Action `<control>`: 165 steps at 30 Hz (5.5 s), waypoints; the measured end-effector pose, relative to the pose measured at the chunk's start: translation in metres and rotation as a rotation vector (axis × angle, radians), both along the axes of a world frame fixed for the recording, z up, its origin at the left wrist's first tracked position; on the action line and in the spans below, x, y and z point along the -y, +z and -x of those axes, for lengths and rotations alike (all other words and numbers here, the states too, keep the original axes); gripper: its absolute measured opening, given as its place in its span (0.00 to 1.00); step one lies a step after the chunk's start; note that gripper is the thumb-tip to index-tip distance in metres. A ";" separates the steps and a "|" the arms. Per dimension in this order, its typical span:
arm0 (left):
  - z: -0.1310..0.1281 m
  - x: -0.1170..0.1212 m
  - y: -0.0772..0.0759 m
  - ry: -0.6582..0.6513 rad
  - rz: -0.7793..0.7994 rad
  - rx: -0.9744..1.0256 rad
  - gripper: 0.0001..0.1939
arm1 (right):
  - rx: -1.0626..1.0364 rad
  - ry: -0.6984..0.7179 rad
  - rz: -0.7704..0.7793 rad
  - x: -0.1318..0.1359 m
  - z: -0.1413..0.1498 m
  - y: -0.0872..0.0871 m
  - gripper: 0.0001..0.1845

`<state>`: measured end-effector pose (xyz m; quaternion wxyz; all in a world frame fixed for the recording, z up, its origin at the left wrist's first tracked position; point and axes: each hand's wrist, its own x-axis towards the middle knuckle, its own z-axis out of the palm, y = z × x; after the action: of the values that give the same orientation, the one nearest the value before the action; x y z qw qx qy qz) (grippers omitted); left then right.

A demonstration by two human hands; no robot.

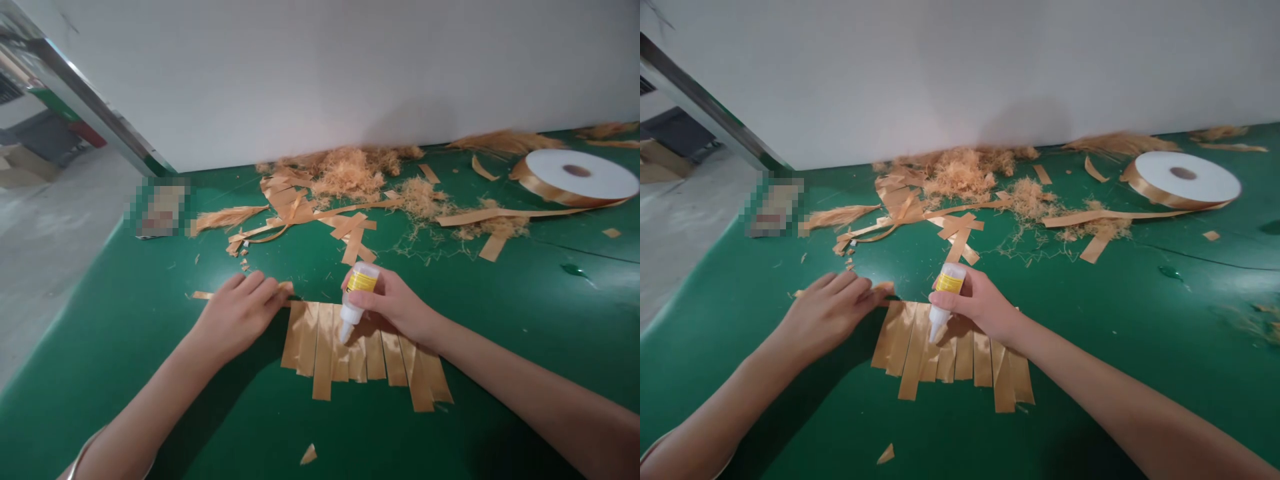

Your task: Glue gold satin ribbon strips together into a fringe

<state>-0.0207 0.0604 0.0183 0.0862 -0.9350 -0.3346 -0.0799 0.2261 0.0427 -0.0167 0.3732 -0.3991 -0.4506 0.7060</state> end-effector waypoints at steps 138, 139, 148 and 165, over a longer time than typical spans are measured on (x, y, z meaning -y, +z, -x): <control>-0.041 0.073 -0.017 -0.055 -0.015 0.133 0.11 | -0.164 -0.427 -0.194 -0.019 0.011 -0.001 0.14; -0.041 0.073 -0.017 -0.059 -0.025 0.120 0.11 | -0.207 -0.424 -0.140 -0.019 0.012 -0.001 0.14; -0.036 0.073 -0.021 -0.087 -0.057 0.079 0.13 | -0.358 -0.399 0.035 -0.020 0.016 -0.005 0.17; -0.028 0.067 -0.007 -0.114 -0.111 0.286 0.12 | -0.366 -0.398 0.063 -0.021 0.016 -0.005 0.18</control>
<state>0.0074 -0.0067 0.0117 0.0845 -0.9254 -0.2847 -0.2356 0.2103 0.0634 -0.0215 0.5673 -0.3570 -0.2659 0.6928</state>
